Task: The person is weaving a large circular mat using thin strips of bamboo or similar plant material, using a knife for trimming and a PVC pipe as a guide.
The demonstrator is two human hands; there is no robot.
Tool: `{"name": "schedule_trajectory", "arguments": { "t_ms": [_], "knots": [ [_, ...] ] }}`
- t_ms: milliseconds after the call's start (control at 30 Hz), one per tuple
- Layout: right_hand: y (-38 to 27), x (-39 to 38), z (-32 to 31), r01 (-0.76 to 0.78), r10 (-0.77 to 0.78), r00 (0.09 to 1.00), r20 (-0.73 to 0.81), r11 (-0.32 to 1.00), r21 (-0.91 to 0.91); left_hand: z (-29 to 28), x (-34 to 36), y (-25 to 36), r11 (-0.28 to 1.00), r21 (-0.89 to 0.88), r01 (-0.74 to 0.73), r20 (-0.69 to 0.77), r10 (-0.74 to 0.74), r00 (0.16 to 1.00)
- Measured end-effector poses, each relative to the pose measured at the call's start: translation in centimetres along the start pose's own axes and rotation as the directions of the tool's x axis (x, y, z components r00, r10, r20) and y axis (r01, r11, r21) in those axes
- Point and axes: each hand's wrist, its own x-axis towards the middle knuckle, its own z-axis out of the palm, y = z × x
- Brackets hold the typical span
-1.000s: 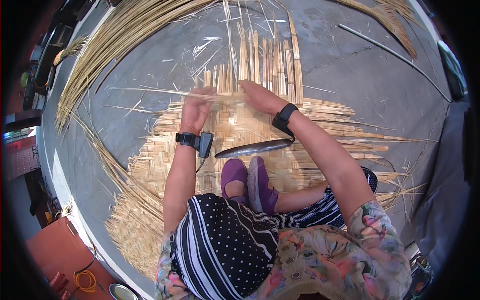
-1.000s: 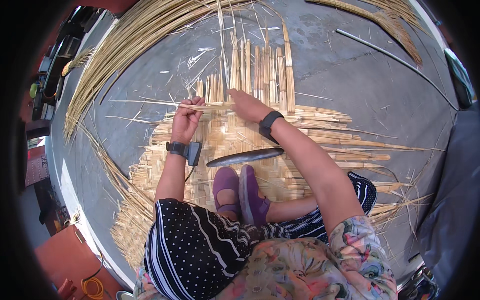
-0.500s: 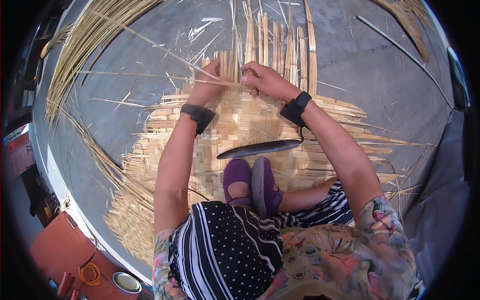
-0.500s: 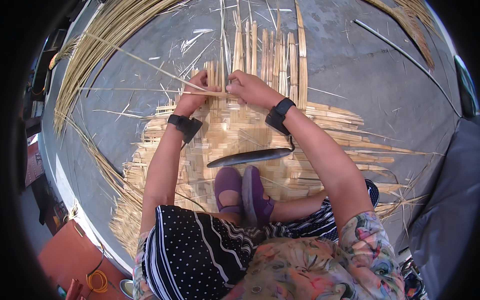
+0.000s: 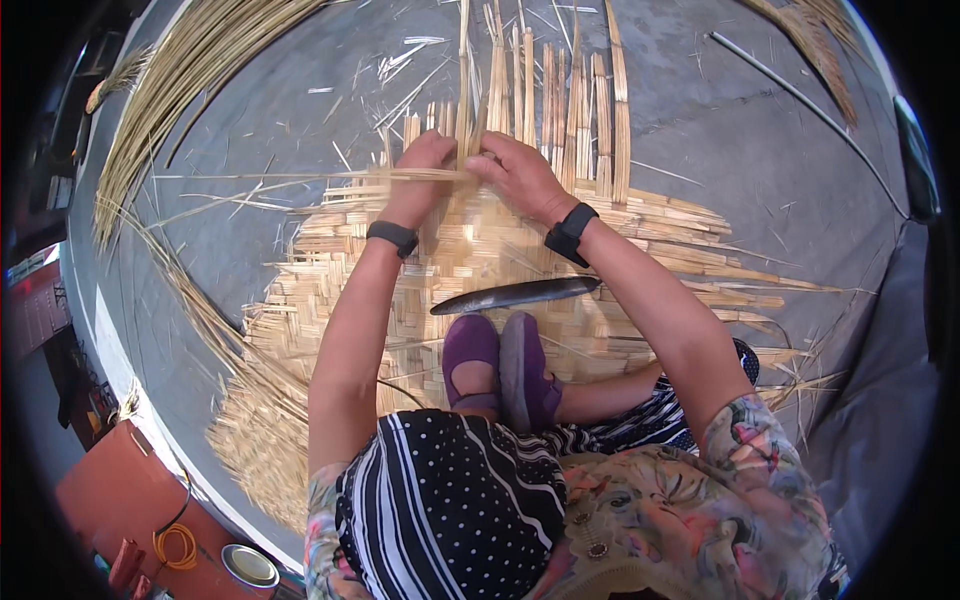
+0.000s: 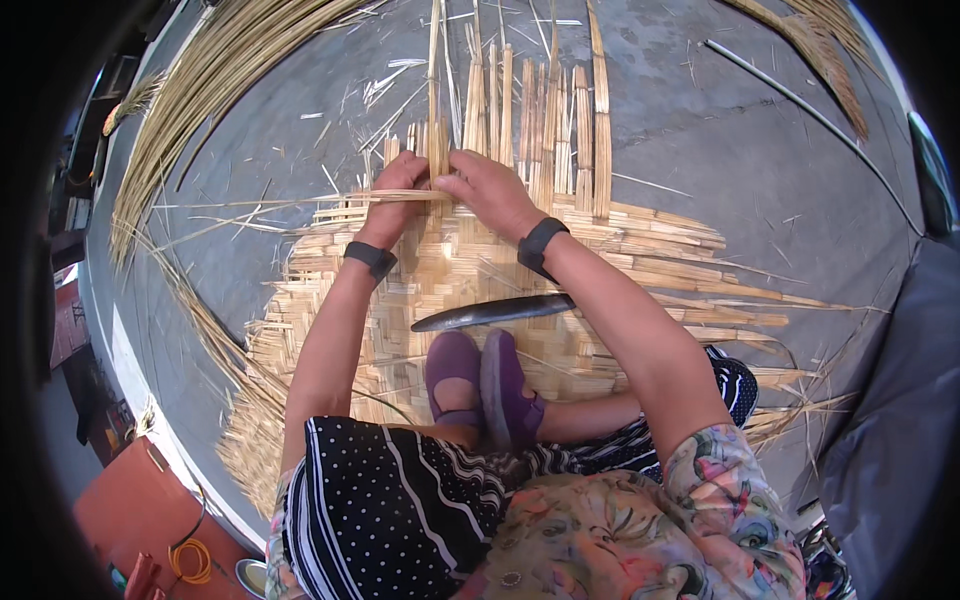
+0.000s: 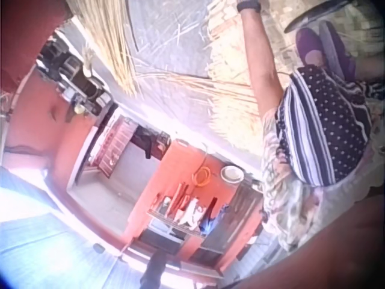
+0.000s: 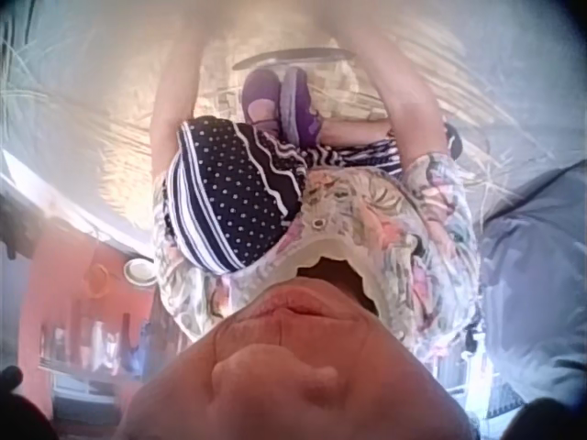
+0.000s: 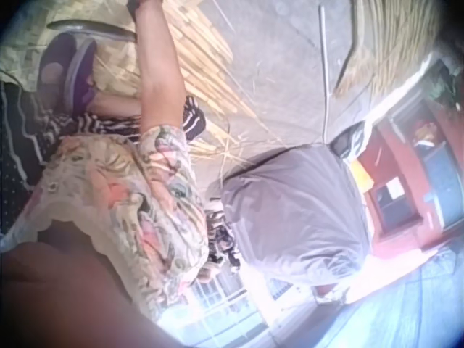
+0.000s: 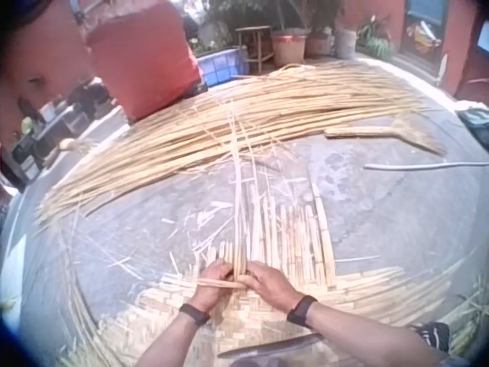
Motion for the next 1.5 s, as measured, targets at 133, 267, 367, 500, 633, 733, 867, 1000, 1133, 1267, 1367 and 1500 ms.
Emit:
{"name": "schedule_trajectory", "arguments": {
  "t_ms": [133, 267, 367, 500, 633, 733, 867, 1000, 1133, 1267, 1367, 1500],
  "knots": [
    [0.9, -0.9, -1.0, 0.113, -0.113, 0.981, -0.155, 0.994, -0.011, 0.0, -0.6, -0.3, 0.998, -0.068, 0.018, 0.128, -0.009, 0.992],
    [0.9, -1.7, -1.8, 0.262, -0.226, 0.962, 0.155, 0.924, -0.280, -0.5, 0.0, -0.3, 0.829, -0.454, 0.327, 0.331, -0.183, 0.926],
    [0.5, -2.9, -1.8, 0.226, -0.201, 0.973, 0.116, 0.932, -0.282, -1.2, 1.2, 0.1, 0.919, -0.203, 0.339, 0.414, -0.233, 0.880],
    [0.0, -4.1, -2.1, 0.311, -0.319, 0.947, 0.034, 0.886, -0.345, -1.2, 1.8, 0.7, 0.891, -0.111, 0.440, 0.454, -0.348, 0.820],
    [-0.5, -4.3, -2.6, 0.322, -0.346, 0.938, 0.022, 0.847, -0.423, -0.4, 1.1, 1.3, 0.864, -0.293, 0.410, 0.398, -0.279, 0.874],
    [-0.7, -4.2, -3.1, 0.295, -0.301, 0.953, 0.039, 0.887, -0.356, 0.2, 1.3, 2.0, 0.934, -0.202, 0.294, 0.303, -0.226, 0.926],
    [-0.3, -3.6, -3.7, 0.354, -0.350, 0.933, 0.079, 0.860, -0.368, 1.6, 3.5, 3.1, 0.910, 0.079, 0.406, 0.230, -0.413, 0.881],
    [0.4, -3.2, -3.7, 0.341, -0.322, 0.940, 0.113, 0.893, -0.295, 2.3, 4.3, 3.0, 0.887, 0.135, 0.441, 0.188, -0.460, 0.868],
    [1.0, -3.1, -3.0, 0.354, -0.356, 0.934, 0.036, 0.902, -0.248, 2.3, 3.8, 1.3, 0.864, -0.036, 0.502, 0.283, -0.473, 0.834],
    [1.2, -3.1, -2.2, 0.302, -0.336, 0.938, -0.084, 0.912, -0.278, 2.2, 3.1, 0.2, 0.728, -0.364, 0.581, 0.372, -0.458, 0.807],
    [1.2, -3.2, -1.4, 0.244, -0.282, 0.930, -0.234, 0.953, -0.177, 2.0, 3.0, 0.4, 0.744, -0.382, 0.548, 0.342, -0.438, 0.832],
    [1.1, -3.0, -0.3, 0.100, -0.134, 0.919, -0.370, 0.989, -0.109, 1.5, 3.1, 1.3, 0.779, -0.287, 0.558, 0.253, -0.500, 0.828]
  ]
}}
